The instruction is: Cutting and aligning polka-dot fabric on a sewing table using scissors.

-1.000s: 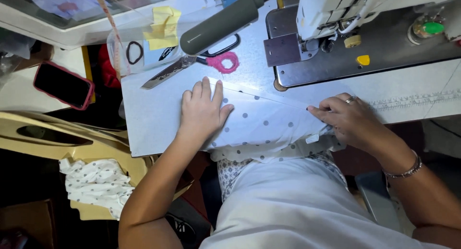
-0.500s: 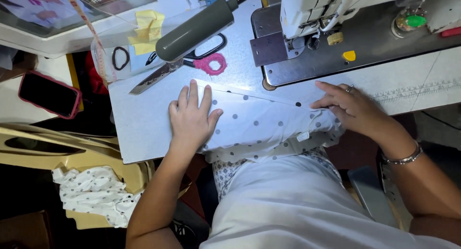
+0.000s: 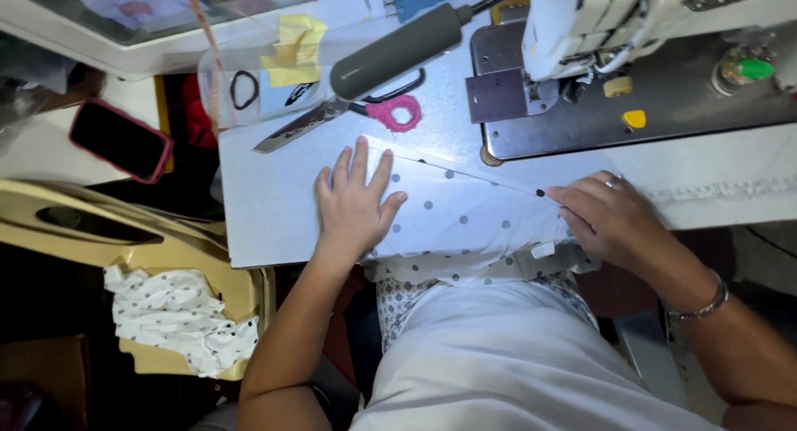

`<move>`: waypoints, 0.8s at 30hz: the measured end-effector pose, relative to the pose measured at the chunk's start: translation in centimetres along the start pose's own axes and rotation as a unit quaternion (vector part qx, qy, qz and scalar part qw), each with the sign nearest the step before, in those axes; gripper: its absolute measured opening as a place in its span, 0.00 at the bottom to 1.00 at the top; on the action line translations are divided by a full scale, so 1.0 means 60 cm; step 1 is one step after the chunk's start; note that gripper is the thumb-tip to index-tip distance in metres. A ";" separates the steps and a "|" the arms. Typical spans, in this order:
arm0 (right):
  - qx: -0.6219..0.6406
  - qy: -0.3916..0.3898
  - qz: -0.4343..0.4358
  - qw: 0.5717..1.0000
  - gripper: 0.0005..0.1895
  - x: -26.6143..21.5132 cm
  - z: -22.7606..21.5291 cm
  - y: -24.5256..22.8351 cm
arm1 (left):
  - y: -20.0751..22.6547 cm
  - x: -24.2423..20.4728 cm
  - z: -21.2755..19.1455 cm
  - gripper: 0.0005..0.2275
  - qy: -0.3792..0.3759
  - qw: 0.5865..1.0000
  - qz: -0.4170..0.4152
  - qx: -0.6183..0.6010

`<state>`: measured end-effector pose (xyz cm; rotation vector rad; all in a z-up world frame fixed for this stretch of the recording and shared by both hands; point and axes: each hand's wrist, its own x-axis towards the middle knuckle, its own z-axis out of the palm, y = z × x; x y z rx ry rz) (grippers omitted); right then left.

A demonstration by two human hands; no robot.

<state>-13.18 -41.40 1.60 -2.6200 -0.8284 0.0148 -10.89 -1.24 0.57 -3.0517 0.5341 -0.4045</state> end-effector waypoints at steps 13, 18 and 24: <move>-0.194 0.091 -0.051 0.976 0.07 0.004 -0.002 -0.034 | 0.004 0.002 -0.012 0.27 -0.046 0.998 -0.022 -0.023; -0.231 0.091 -0.076 0.966 0.05 0.013 -0.001 -0.032 | -0.005 0.008 -0.008 0.25 -0.014 0.998 -0.023 -0.051; -0.236 0.093 -0.088 0.963 0.08 0.014 -0.002 -0.031 | -0.001 0.011 -0.008 0.22 0.016 0.998 -0.022 -0.065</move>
